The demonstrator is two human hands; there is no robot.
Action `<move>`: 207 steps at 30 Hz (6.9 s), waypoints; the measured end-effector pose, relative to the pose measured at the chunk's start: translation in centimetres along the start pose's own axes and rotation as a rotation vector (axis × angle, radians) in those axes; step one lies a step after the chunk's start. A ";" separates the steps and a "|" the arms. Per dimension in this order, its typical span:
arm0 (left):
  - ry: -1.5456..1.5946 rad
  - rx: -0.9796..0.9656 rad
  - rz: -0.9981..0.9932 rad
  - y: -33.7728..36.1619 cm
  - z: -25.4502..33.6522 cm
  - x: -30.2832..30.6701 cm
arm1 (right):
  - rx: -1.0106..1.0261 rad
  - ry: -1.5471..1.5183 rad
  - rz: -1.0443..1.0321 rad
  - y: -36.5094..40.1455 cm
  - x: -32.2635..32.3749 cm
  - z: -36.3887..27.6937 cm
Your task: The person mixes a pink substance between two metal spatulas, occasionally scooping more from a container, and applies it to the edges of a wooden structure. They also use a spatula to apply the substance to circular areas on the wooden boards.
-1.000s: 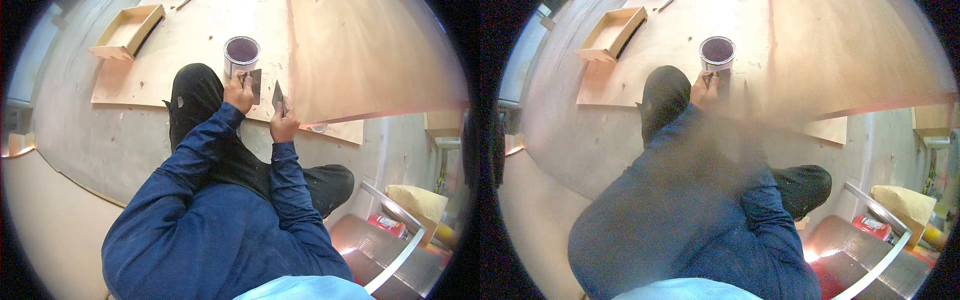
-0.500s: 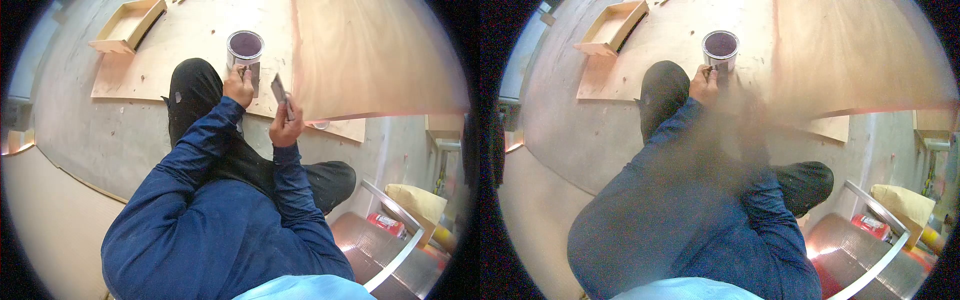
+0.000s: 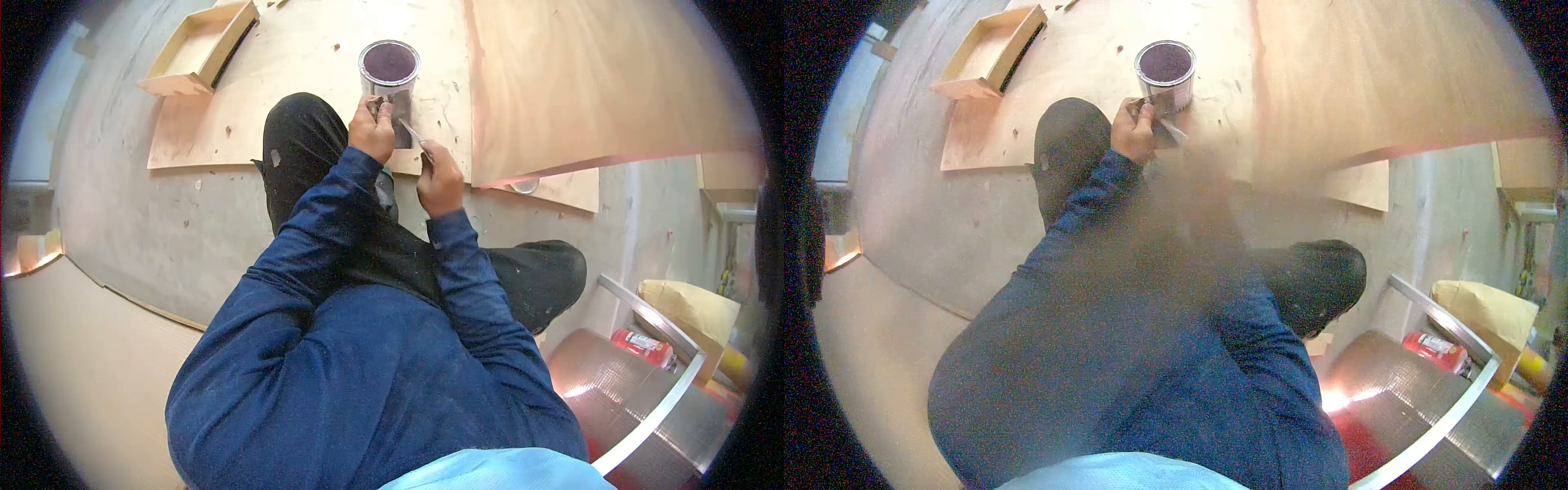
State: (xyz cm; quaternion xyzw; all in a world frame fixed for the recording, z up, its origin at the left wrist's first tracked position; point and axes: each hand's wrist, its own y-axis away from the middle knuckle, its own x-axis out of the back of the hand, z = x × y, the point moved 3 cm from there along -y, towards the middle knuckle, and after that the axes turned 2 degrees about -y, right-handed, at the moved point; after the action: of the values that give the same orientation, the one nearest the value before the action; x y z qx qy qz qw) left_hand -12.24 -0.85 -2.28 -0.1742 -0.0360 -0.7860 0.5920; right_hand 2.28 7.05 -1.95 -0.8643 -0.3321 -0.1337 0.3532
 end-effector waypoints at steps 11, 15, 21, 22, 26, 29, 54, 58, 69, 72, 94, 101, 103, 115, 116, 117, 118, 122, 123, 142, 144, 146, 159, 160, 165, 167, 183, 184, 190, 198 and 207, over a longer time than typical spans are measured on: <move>0.147 0.043 -0.009 -0.8 -1.6 -0.1 | 0.341 -0.054 0.293 -1.0 1.5 -3.8; 0.034 0.026 -0.003 0.2 -0.7 0.2 | -0.631 0.341 -0.333 1.0 -1.8 3.4; -0.027 0.022 -0.094 -0.5 -3.2 -1.1 | 0.129 0.082 0.269 -1.9 1.4 -7.0; 0.099 0.040 -0.133 -0.5 -3.6 -1.5 | 0.128 0.084 0.275 -1.3 0.8 -5.9; 0.167 0.075 -0.179 0.4 -3.0 -1.2 | -0.441 0.278 -0.177 1.6 -2.3 3.5; 0.029 0.081 -0.174 0.1 -3.1 -1.1 | -0.306 0.164 0.051 0.3 -0.9 1.9; -0.063 -0.019 -0.184 1.2 -1.5 -1.0 | -0.265 0.284 -0.040 0.9 -2.5 2.5; -0.158 -0.014 -0.156 0.8 -1.8 -0.9 | -0.478 0.279 0.010 0.8 -1.5 4.8; 0.300 0.214 -0.181 -0.8 -4.0 -1.0 | -0.845 -0.832 0.258 3.8 -3.5 19.4; 0.419 0.144 -0.186 -0.3 -3.0 -1.2 | -0.848 -1.034 0.088 1.6 -1.8 11.2; 0.065 0.157 0.067 -0.5 -0.9 0.8 | -0.560 0.262 -0.203 0.0 1.0 6.5; 0.465 0.231 -0.165 -1.3 -1.3 0.5 | -0.450 0.180 -0.253 0.9 1.5 6.8; 0.508 0.233 -0.185 -0.9 2.2 1.8 | -0.353 0.176 -0.276 1.2 1.5 7.7; 0.313 -0.227 -0.211 -10.3 10.7 2.6 | -0.258 0.415 -0.520 2.9 8.1 0.9; 0.324 -0.224 -0.221 -12.8 10.2 2.0 | -0.225 0.418 -0.507 3.1 8.6 0.4; 0.332 -0.159 -0.212 -14.9 10.3 1.5 | -0.234 0.405 -0.524 3.1 9.2 -0.8; 0.333 -0.084 -0.202 -16.6 10.2 0.8 | -0.289 0.385 -0.467 3.1 10.2 -2.2; -0.141 -0.099 -0.168 -22.2 8.9 -0.9 | -0.341 0.471 -0.458 6.2 11.4 -1.0; -0.154 -0.083 -0.171 -24.1 6.9 -1.9 | -0.358 0.512 -0.478 6.9 11.4 -0.5; -1.212 -0.008 -0.595 -25.8 -11.3 -13.5 | -0.550 0.210 -0.595 3.1 7.0 2.6; -1.094 0.058 -0.664 -26.6 -13.0 -14.9 | -0.550 0.163 -0.616 2.5 6.8 2.8; -1.309 0.196 -0.741 -25.2 -12.8 -15.8 | -0.560 0.146 -0.624 2.1 6.7 3.2; -1.191 0.113 -0.646 -20.8 -9.5 -15.1 | -0.578 0.069 -0.645 2.4 5.5 5.1; -1.190 0.116 -0.645 -21.0 -10.4 -15.3 | -0.580 0.069 -0.665 2.4 5.2 5.3; -1.171 0.087 -0.745 -20.7 -5.4 -13.1 | -0.620 0.020 -0.668 2.6 4.4 6.3; -1.121 0.025 -0.698 -20.6 -6.1 -12.6 | -0.673 0.074 -0.728 2.1 4.6 6.6; -1.243 0.146 -0.428 -11.7 -3.8 -7.5 | -0.914 -0.123 -0.754 9.2 9.6 1.9; -1.245 0.150 -0.444 -10.5 -3.0 -6.3 | -0.996 -0.214 -0.697 9.8 10.9 1.2; -1.434 0.149 -0.261 -7.4 -6.0 0.2 | -1.140 -0.337 -0.205 10.6 19.8 -3.8; -1.582 -0.075 -0.516 5.6 29.3 0.2 | -1.450 -0.170 0.515 15.5 51.4 3.6; -1.620 0.477 0.109 13.3 37.2 19.3 | -1.543 -0.035 0.465 34.9 53.7 0.0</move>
State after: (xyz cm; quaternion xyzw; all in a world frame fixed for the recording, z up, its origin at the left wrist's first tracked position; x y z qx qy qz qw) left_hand 4.29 -12.74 36.68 -0.5555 -0.6058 -0.3599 0.4414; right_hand 65.50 14.30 4.85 -0.9136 0.0370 -0.2348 -0.3299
